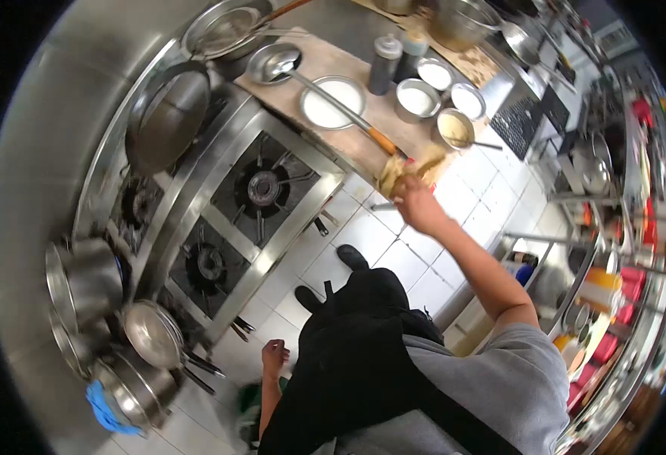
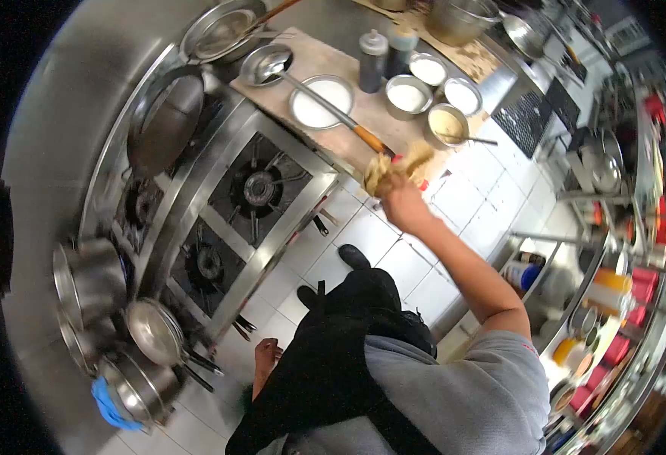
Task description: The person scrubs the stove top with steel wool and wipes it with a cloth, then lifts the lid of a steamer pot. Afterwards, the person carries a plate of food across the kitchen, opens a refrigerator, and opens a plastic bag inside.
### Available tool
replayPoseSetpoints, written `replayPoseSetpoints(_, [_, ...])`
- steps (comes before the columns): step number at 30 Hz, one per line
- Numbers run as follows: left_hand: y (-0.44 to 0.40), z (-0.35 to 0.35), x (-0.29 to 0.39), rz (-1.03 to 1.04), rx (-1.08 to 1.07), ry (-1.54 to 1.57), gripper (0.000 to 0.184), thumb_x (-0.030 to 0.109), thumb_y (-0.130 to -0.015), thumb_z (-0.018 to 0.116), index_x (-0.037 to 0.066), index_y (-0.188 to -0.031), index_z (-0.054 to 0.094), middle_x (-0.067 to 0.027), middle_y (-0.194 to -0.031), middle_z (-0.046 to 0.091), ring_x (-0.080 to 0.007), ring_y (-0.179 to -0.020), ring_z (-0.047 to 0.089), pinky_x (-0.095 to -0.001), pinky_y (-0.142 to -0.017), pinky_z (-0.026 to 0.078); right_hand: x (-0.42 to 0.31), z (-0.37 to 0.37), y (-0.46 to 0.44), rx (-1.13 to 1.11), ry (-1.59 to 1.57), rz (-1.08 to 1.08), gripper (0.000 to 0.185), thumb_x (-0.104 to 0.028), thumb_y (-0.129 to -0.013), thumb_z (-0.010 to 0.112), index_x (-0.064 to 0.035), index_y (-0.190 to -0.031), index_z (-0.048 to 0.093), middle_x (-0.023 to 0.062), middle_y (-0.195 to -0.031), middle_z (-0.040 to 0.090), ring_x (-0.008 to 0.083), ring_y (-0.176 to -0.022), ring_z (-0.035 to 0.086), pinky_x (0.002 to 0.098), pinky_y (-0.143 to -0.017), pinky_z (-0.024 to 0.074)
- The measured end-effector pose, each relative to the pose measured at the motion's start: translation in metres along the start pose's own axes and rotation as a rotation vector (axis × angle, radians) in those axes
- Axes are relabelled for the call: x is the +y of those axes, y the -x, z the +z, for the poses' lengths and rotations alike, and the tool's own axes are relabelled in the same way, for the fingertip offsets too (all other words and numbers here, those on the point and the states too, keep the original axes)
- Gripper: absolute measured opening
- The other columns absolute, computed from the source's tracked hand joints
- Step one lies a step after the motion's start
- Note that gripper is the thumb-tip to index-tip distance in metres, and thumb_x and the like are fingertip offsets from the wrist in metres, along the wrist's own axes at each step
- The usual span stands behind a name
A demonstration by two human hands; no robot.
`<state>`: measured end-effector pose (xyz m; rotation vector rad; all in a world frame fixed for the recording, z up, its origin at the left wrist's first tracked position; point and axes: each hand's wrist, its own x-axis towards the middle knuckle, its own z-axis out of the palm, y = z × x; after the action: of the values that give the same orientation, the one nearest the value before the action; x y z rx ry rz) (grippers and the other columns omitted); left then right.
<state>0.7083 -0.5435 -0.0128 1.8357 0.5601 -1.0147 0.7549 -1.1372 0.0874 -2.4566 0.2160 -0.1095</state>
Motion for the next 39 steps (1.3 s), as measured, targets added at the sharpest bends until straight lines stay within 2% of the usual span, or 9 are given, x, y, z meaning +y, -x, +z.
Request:
replayPoseSetpoints(3, [0.056, 0.035, -0.009, -0.017, 0.116, -0.088, 0.022, 0.022, -0.097, 0.057, 0.0, -0.102, 0.062, -0.0099, -0.067, 0.064, -0.0156, -0.05, 0.058, -0.0299, -0.045, 0.049, -0.092, 0.03, 0.004, -0.126, -0.375, -0.144, 0.038, 0.007, -0.068, 0.063, -0.0017, -0.105, 0.065, 0.0239, -0.131, 0.054, 0.0405, -0.126, 0.049, 0.0461, -0.104, 0.0435])
replayPoseSetpoints(6, [0.031, 0.032, -0.136, 0.739, 0.004, -0.779, 0.024, 0.024, -0.097, 0.058, 0.002, -0.103, 0.062, -0.0117, -0.07, 0.066, -0.0167, -0.053, 0.061, -0.0311, -0.046, 0.051, -0.23, 0.058, 0.012, -0.442, -0.772, -0.702, 0.029, -0.002, -0.077, 0.065, -0.0025, -0.106, 0.062, 0.0199, -0.132, 0.053, 0.0363, -0.121, 0.053, 0.0438, -0.097, 0.0481])
replayPoseSetpoints(13, [0.055, 0.108, -0.179, 0.221, 0.221, -0.069, 0.027, 0.025, -0.094, 0.06, 0.001, -0.106, 0.062, -0.0135, -0.075, 0.068, -0.0179, -0.059, 0.065, -0.0312, -0.049, 0.053, -0.375, 0.072, 0.058, -0.641, -0.998, -1.302, 0.021, -0.014, -0.087, 0.066, -0.0079, -0.106, 0.061, 0.0111, -0.124, 0.054, 0.0301, -0.106, 0.06, 0.0375, -0.087, 0.0534])
replayPoseSetpoints(18, [0.132, 0.206, -0.195, 0.029, 0.492, 0.729, 0.03, 0.024, -0.094, 0.062, 0.0, -0.111, 0.061, -0.0133, -0.077, 0.069, -0.0174, -0.061, 0.064, -0.0297, -0.052, 0.052, -0.145, 0.289, 0.032, -0.975, -0.375, -0.616, 0.021, -0.018, -0.092, 0.063, -0.0059, -0.109, 0.067, 0.0084, -0.099, 0.068, 0.0214, -0.093, 0.064, 0.0368, -0.078, 0.0532])
replayPoseSetpoints(19, [0.149, 0.231, -0.212, 0.005, 0.522, 0.823, 0.031, 0.027, -0.092, 0.065, 0.0, -0.107, 0.064, -0.0135, -0.078, 0.069, -0.0159, -0.06, 0.064, -0.0297, -0.053, 0.052, -0.022, 0.349, 0.02, -0.745, 0.319, -1.102, 0.022, -0.02, -0.092, 0.06, -0.0059, -0.106, 0.068, 0.0101, -0.09, 0.068, 0.0243, -0.083, 0.065, 0.0425, -0.073, 0.0524])
replayPoseSetpoints(23, [0.205, 0.337, -0.334, 0.242, 0.89, 0.076, 0.028, 0.03, -0.089, 0.059, 0.005, -0.091, 0.071, -0.0089, -0.078, 0.07, -0.0171, -0.07, 0.066, -0.0341, -0.063, 0.053, 0.116, 0.238, 0.041, -1.244, 0.812, -0.384, 0.023, -0.022, -0.091, 0.058, -0.005, -0.103, 0.069, 0.0131, -0.086, 0.069, 0.0251, -0.078, 0.066, 0.0444, -0.072, 0.0527])
replayPoseSetpoints(30, [0.295, 0.476, -0.446, -0.146, 0.847, -0.24, 0.053, 0.026, -0.073, 0.064, 0.007, -0.123, 0.063, -0.0129, -0.129, 0.062, -0.0276, -0.116, 0.061, -0.0425, -0.106, 0.041, 0.023, 0.272, 0.116, -1.487, 0.596, -0.648, 0.02, -0.018, -0.091, 0.057, -0.0051, -0.104, 0.067, 0.0106, -0.088, 0.068, 0.0214, -0.079, 0.066, 0.0385, -0.07, 0.054])
replayPoseSetpoints(32, [0.321, 0.443, -0.449, -0.397, 1.21, 0.778, 0.034, 0.03, -0.084, 0.065, 0.001, -0.102, 0.067, -0.0226, -0.104, 0.067, -0.0405, -0.099, 0.063, -0.0446, -0.087, 0.051, -0.038, 0.305, 0.144, -1.566, 0.535, -0.816, 0.02, -0.017, -0.091, 0.057, -0.0051, -0.104, 0.066, 0.0099, -0.088, 0.068, 0.0204, -0.079, 0.065, 0.0368, -0.069, 0.0544])
replayPoseSetpoints(39, [0.456, 0.34, -0.479, -0.663, 1.898, 0.607, 0.029, 0.025, -0.087, 0.067, 0.003, -0.106, 0.067, -0.0223, -0.104, 0.064, -0.0408, -0.103, 0.059, -0.0454, -0.091, 0.048, -0.286, 0.331, 0.267, -1.837, -0.064, -0.414, 0.031, -0.026, -0.098, 0.057, -0.0037, -0.119, 0.057, 0.0128, -0.107, 0.067, 0.0239, -0.095, 0.068, 0.0356, -0.076, 0.0558])
